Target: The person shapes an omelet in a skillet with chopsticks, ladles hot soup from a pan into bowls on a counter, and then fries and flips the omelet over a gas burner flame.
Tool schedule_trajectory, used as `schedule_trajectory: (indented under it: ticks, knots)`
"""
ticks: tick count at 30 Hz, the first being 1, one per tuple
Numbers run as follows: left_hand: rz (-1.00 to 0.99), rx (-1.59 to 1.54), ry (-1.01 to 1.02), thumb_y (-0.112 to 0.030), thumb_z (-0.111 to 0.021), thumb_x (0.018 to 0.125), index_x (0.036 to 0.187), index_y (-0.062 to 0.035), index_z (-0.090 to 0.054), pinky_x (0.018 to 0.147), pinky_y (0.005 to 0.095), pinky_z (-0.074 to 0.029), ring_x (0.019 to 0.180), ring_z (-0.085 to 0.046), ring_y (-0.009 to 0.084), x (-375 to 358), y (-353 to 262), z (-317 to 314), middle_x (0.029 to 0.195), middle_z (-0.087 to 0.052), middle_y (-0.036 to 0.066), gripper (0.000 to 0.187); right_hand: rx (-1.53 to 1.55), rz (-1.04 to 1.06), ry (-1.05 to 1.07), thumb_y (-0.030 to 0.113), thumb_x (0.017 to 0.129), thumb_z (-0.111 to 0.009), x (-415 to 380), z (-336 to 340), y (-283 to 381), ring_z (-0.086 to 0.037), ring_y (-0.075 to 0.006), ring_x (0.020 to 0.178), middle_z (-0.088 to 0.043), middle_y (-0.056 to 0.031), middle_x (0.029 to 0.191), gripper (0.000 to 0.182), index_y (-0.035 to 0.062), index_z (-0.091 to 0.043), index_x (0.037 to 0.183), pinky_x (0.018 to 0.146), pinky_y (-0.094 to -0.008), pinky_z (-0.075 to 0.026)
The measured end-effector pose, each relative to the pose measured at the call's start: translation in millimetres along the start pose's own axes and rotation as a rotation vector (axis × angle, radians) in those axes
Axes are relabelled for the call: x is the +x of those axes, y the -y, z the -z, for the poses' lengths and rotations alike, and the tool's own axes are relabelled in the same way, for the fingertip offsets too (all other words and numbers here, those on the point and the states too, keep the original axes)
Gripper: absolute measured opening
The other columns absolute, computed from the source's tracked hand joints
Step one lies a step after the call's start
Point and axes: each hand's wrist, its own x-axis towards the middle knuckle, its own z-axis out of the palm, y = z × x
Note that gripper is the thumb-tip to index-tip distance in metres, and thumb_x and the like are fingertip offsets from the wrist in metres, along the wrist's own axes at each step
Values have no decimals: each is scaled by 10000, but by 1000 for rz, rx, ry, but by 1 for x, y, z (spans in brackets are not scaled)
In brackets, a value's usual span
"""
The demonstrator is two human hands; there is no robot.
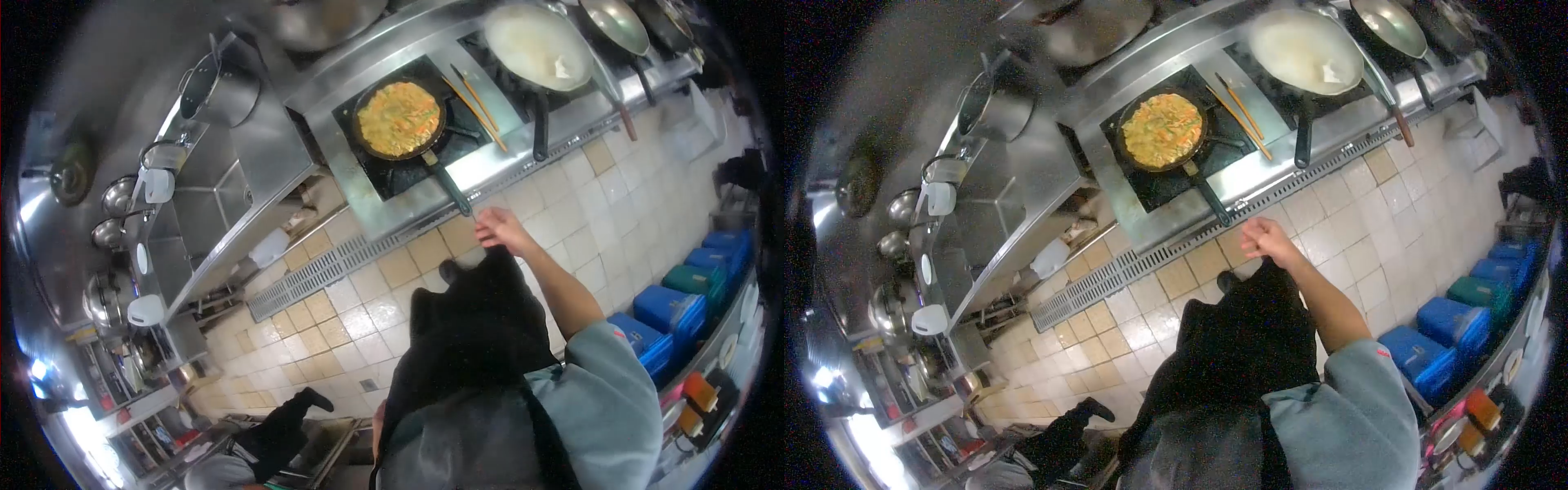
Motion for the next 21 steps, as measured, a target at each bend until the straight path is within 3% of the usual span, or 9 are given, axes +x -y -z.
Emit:
schedule_trajectory:
  ticks: [2,6,9,14,15,21]
  knots:
    - [15,18,-1,-271,-703,890,1362,-23,-537,903,342,-507,1090,-640,276,0,-5,3,1187,-632,274,558,-6,14,-127,248,950,-640,16,7,-17,-663,-230,900,-618,-146,1112,566,-28,-405,1385,693,-366,-607]
    - [41,51,-12,-272,-704,890,1363,-20,-534,904,343,-506,1094,-637,278,0,-19,16,1193,-629,275,563,-57,60,-172,241,927,-667,46,2,-13,-648,-212,896,-618,-114,1057,544,-13,-431,1346,707,-333,-581]
    - [57,82,-17,-272,-706,889,1364,-18,-532,905,343,-506,1097,-635,279,0,-28,28,1197,-626,276,566,33,87,-201,196,919,-673,58,-6,-1,-642,-218,896,-609,-108,1068,599,-35,-374,1383,717,-323,-580]
    - [59,146,-2,-273,-708,889,1366,-14,-528,906,344,-506,1102,-633,281,11,-47,49,1204,-622,277,572,288,185,-187,154,904,-695,98,6,-37,-668,-224,916,-629,-138,1083,492,-54,-463,1284,737,-364,-613]
    - [57,162,3,-273,-708,889,1366,-13,-527,907,344,-506,1103,-632,281,14,-51,54,1206,-621,278,573,307,186,-205,139,911,-682,96,6,-36,-666,-212,923,-630,-130,1082,429,-60,-494,1241,762,-354,-612]
    - [36,250,28,-274,-711,888,1368,-9,-523,909,345,-505,1110,-629,284,30,-78,78,1214,-616,279,579,309,280,-230,161,905,-691,91,0,-39,-663,-186,914,-646,-115,1080,428,-54,-515,1230,772,-304,-591]
